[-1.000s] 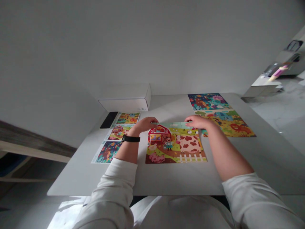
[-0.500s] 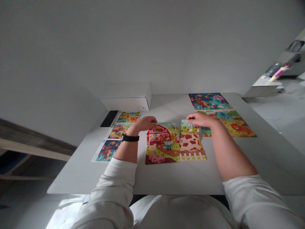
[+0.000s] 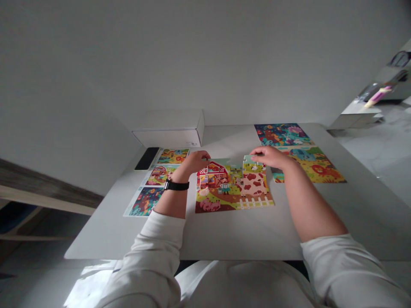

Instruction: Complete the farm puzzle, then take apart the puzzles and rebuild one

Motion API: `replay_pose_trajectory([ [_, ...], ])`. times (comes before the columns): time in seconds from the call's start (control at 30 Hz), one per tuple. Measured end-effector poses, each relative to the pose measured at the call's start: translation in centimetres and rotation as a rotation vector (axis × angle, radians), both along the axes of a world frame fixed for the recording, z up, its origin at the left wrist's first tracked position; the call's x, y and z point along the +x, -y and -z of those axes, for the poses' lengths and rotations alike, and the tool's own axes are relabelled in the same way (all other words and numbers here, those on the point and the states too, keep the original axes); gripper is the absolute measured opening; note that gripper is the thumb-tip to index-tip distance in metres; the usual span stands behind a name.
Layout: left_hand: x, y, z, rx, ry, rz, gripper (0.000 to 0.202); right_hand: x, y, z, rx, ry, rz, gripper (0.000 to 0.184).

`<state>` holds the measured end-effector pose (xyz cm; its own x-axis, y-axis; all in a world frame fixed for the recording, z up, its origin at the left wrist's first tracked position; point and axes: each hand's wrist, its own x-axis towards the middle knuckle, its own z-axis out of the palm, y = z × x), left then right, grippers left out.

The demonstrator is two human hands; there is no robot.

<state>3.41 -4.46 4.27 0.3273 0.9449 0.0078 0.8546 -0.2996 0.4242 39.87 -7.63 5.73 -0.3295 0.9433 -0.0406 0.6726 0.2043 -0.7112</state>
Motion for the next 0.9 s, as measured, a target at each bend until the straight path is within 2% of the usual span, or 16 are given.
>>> replay_pose_trajectory([
  [0.17,0.4,0.1,0.2,-0.021,0.077,-0.039,0.027,-0.1,0.0,0.2,0.009,-0.036,0.014,0.039],
  [0.33,0.3,-0.3,0.6,-0.139,0.230,-0.105,0.023,-0.2,-0.3,0.5,0.041,0.046,0.036,0.034],
  [0.47,0.2,-0.3,0.4,-0.030,0.200,-0.145,0.019,-0.5,-0.4,0.5,0.118,0.077,0.012,0.029],
  [0.57,0.2,-0.1,0.3,-0.018,0.190,-0.142,0.018,-0.7,-0.6,0.6,0.181,0.083,0.001,0.023],
  [0.7,-0.2,-0.3,0.7,0.064,0.112,-0.241,0.009,-0.8,-0.9,1.4,0.274,0.185,0.033,0.016],
  [0.8,-0.8,-0.7,1.2,0.064,0.119,-0.298,0.002,-1.0,-1.1,2.1,0.238,0.143,0.019,0.018],
  [0.9,-1.0,-0.8,1.2,-0.056,0.274,-0.301,0.005,-1.2,-1.0,2.4,0.102,0.024,0.037,0.026],
])
